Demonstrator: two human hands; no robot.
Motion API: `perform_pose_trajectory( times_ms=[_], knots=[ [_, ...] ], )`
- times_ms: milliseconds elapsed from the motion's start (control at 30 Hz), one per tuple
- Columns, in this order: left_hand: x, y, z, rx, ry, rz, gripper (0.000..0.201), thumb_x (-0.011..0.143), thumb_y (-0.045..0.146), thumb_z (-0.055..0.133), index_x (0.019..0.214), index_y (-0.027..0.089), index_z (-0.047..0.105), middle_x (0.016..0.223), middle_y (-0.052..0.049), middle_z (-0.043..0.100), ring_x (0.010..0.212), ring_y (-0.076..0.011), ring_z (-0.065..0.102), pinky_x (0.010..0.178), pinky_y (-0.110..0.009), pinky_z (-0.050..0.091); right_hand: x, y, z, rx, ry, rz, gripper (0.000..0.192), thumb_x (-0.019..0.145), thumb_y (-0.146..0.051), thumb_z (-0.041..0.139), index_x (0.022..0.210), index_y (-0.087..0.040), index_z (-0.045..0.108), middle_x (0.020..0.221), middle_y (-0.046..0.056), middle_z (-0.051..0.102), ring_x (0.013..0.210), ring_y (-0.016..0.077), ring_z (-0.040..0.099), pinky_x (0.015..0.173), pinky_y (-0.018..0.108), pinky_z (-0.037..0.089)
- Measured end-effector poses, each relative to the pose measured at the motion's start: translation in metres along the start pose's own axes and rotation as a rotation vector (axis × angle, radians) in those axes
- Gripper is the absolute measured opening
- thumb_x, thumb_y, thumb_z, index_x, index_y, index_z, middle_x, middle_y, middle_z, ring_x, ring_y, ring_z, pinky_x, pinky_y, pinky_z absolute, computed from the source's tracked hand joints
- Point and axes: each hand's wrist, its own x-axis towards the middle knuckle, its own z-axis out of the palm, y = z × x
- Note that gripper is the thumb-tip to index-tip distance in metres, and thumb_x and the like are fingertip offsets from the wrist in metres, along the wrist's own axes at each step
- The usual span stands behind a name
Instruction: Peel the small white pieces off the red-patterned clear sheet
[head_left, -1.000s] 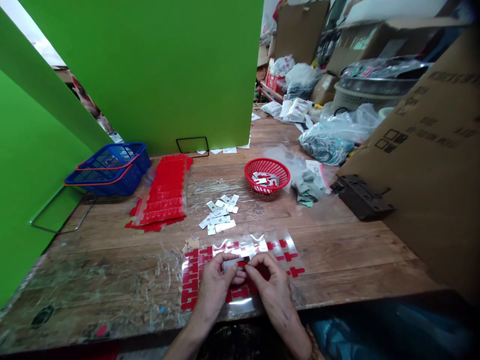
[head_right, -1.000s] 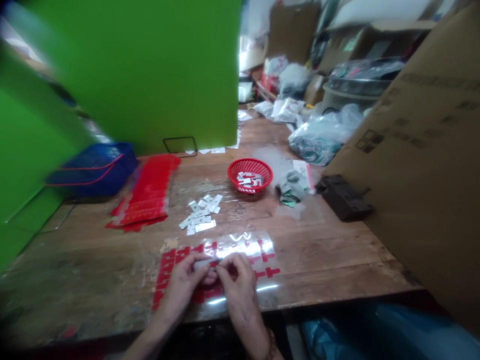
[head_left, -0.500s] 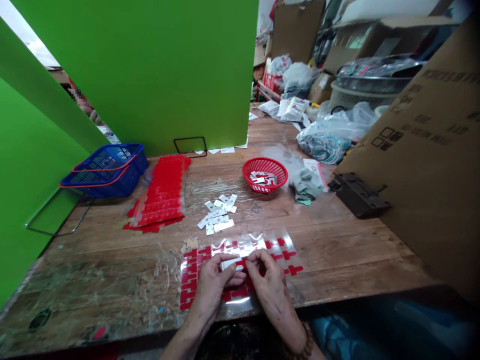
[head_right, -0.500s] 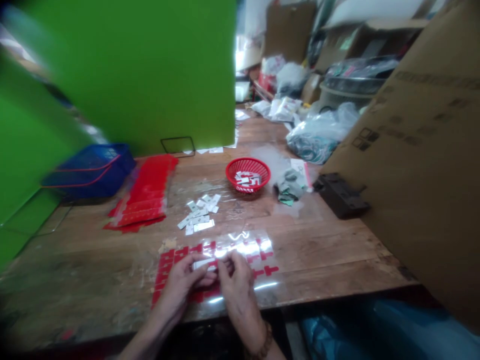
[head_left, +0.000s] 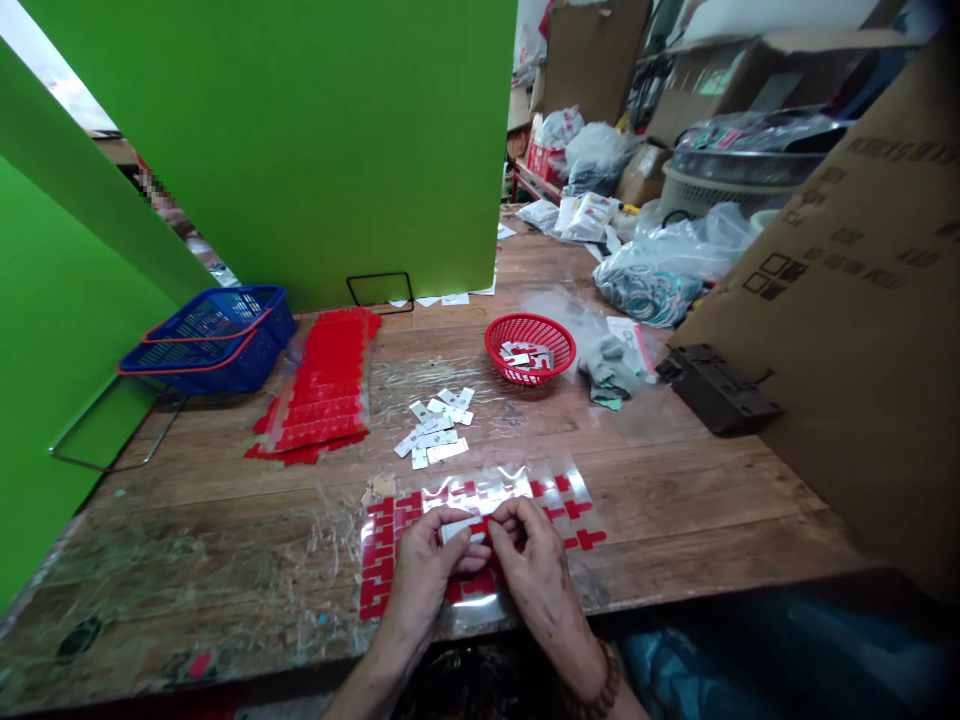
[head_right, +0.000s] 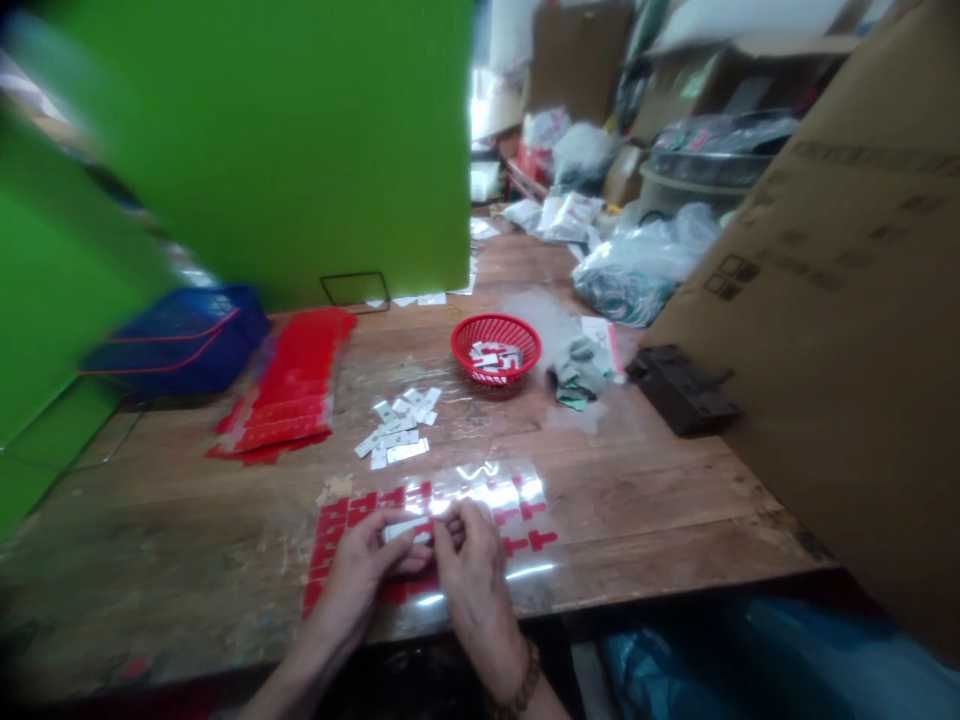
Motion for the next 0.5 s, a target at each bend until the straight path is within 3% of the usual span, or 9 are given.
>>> perform_pose_trajectory(
  times_ms=[67, 233, 333, 500],
  knots=[
    [0.001, -0.001, -0.002, -0.011, 0.001, 0.0, 0.028, 0.068, 0.022, 0.068, 0.09, 0.009, 0.056, 0.058, -0.006, 0.069, 0.057, -0.0163, 0.067, 0.061, -0.024, 0.054, 0.001, 0.003, -0.001, -0.005, 0.015, -0.008, 0.004, 0.076, -0.022, 0.053, 0.076, -0.018, 0.053, 0.076, 0.001, 0.054, 0.066, 0.0141, 0.052, 0.061, 0.024, 0.044],
    [0.001, -0.003, -0.006, -0.027, -0.017, -0.029, 0.029, 0.07, 0.022, 0.067, 0.093, 0.009, 0.055, 0.061, -0.007, 0.07, 0.058, -0.0162, 0.067, 0.061, -0.024, 0.054, 0.008, 0.009, -0.013, 0.084, 0.037, 0.057, 0.025, 0.079, -0.032, 0.054, 0.098, -0.018, 0.052, 0.079, 0.002, 0.055, 0.066, 0.0152, 0.052, 0.061, 0.026, 0.044],
    [0.001, -0.001, -0.005, -0.022, -0.022, -0.046, 0.028, 0.07, 0.021, 0.066, 0.094, 0.009, 0.055, 0.061, -0.007, 0.069, 0.058, -0.016, 0.067, 0.062, -0.023, 0.054, 0.01, 0.006, -0.017, 0.187, -0.093, 0.118, 0.025, 0.085, -0.038, 0.045, 0.096, -0.017, 0.055, 0.073, 0.001, 0.057, 0.063, 0.0147, 0.053, 0.058, 0.024, 0.043],
    [-0.003, 0.002, -0.001, -0.006, -0.053, -0.052, 0.029, 0.071, 0.02, 0.066, 0.096, 0.008, 0.055, 0.059, -0.007, 0.069, 0.058, -0.0153, 0.067, 0.061, -0.023, 0.054, 0.007, 0.004, -0.009, 0.228, -0.202, 0.128, 0.024, 0.081, -0.04, 0.054, 0.076, -0.017, 0.055, 0.063, -0.002, 0.054, 0.057, 0.0115, 0.05, 0.052, 0.02, 0.04]
  ],
)
